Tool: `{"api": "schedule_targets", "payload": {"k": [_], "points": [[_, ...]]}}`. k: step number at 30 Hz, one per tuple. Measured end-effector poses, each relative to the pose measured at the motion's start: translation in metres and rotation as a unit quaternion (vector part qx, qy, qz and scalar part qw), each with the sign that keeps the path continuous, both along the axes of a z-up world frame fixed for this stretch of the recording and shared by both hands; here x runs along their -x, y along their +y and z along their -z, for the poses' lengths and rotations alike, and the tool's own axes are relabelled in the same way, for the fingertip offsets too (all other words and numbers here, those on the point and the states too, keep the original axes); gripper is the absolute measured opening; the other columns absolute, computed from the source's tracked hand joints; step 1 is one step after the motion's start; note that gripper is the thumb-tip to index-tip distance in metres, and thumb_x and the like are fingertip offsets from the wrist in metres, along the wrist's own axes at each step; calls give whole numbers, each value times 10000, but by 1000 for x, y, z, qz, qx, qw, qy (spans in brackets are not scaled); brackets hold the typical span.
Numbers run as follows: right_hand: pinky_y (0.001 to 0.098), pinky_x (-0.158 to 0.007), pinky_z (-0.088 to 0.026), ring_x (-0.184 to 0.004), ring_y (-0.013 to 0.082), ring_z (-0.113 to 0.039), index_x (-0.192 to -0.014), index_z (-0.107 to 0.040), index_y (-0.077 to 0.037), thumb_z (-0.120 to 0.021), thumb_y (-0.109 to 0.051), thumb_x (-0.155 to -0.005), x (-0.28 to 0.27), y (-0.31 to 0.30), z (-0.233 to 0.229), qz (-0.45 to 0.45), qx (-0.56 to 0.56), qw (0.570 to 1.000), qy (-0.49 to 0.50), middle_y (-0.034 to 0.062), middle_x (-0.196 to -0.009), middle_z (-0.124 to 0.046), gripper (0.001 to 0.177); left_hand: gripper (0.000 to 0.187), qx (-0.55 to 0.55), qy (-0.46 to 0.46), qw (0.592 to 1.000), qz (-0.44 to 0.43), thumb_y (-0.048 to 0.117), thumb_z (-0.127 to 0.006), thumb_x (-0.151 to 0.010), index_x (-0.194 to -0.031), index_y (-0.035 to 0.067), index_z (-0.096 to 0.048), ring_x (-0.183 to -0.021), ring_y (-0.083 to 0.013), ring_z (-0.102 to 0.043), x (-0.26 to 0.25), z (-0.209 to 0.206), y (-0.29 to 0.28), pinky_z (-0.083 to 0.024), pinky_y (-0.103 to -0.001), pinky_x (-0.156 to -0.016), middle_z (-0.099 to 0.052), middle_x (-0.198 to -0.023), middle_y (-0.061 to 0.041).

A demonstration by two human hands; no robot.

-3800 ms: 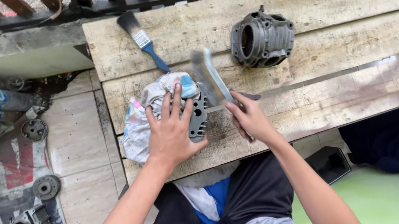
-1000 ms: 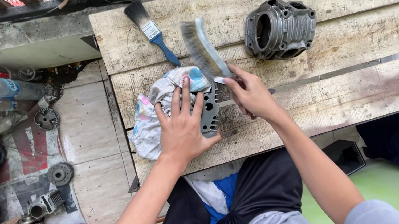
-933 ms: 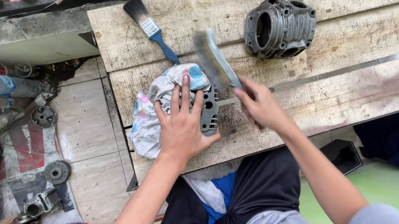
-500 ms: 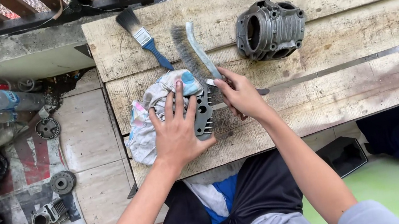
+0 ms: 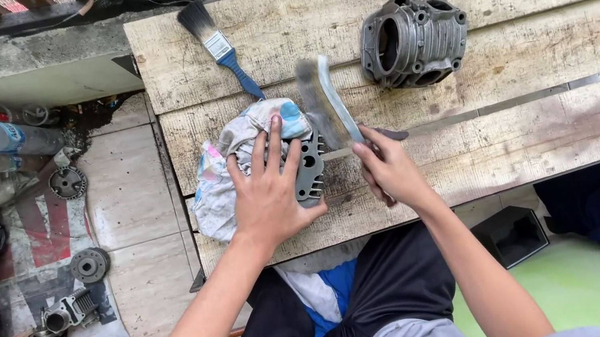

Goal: The person scrubs a metal engine cylinder head with a wire brush while holding it steady with a cloth. They work on the surface of the part, removing grime, and occasionally wipe it with the cloth.

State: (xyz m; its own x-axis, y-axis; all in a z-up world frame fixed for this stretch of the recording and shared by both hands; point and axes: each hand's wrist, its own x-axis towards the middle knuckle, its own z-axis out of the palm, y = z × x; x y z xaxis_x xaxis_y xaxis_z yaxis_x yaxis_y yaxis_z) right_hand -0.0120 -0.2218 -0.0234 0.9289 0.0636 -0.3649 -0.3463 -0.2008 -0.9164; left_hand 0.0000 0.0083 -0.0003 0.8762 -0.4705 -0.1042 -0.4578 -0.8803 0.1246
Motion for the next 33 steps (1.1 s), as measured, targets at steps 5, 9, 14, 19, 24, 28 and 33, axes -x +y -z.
{"api": "schedule_targets", "payload": {"k": [5, 9, 14, 19, 24, 28, 33], "points": [[307, -179, -370, -266, 210, -502, -1440, -380, 128, -454, -143, -1066, -39, 19, 5, -4, -23, 999, -36, 113, -468, -514, 468, 1013, -8, 2, 1000, -4, 788, -622, -702, -1486, 178, -423, -1446, -346, -321, -1, 2, 1, -303, -724, -1029, -180, -1655, -189], [302, -177, -379, -267, 211, -515, -1439, -353, 147, -447, -142, -1058, -11, 14, -7, -11, -3, 1000, -22, 117, -470, -533, 488, 1008, -1, 0, 1000, -12, 775, -608, -712, -1493, 166, -417, -1447, -341, -317, 2, 2, 1, -302, -713, -1029, -184, -1656, -187], [317, -163, -371, -247, 229, -502, -1431, -348, 145, -430, -120, -1046, 33, -1, -10, 9, -16, 999, 26, 133, -440, -508, 475, 1038, 0, 2, 1000, -17, 775, -610, -702, -1510, 163, -383, -1451, -328, -302, 2, 8, 1, -281, -708, -1032, -160, -1664, -173], [296, -172, -359, -269, 193, -496, -1437, -382, 127, -449, -144, -1061, -3, 7, 5, 11, -8, 1000, 8, 97, -475, -524, 469, 975, 7, 1, 1000, -18, 747, -628, -703, -1469, 170, -447, -1445, -352, -321, 3, 3, -1, -291, -722, -1017, -182, -1659, -188], [314, -169, -369, -268, 212, -497, -1439, -402, 103, -458, -166, -1067, -42, 24, 1, 7, -31, 999, -26, 130, -457, -510, 462, 972, -1, 1, 1000, -25, 752, -619, -699, -1453, 160, -459, -1432, -349, -340, 2, 3, -1, -298, -718, -1006, -195, -1650, -204], [307, -167, -378, -267, 208, -514, -1447, -344, 141, -448, -151, -1061, -8, 8, 2, -24, -7, 1000, -3, 122, -465, -537, 495, 973, -5, 1, 999, -32, 753, -604, -701, -1460, 163, -457, -1445, -339, -320, 2, 6, -1, -294, -711, -1004, -158, -1664, -192], [307, -176, -378, -243, 236, -509, -1419, -364, 152, -436, -105, -1041, 37, -3, -11, 6, 3, 999, 39, 143, -420, -518, 463, 998, -8, -5, 1000, -22, 780, -591, -697, -1466, 159, -455, -1455, -340, -304, 3, 9, -3, -286, -722, -1012, -156, -1664, -194]]}}
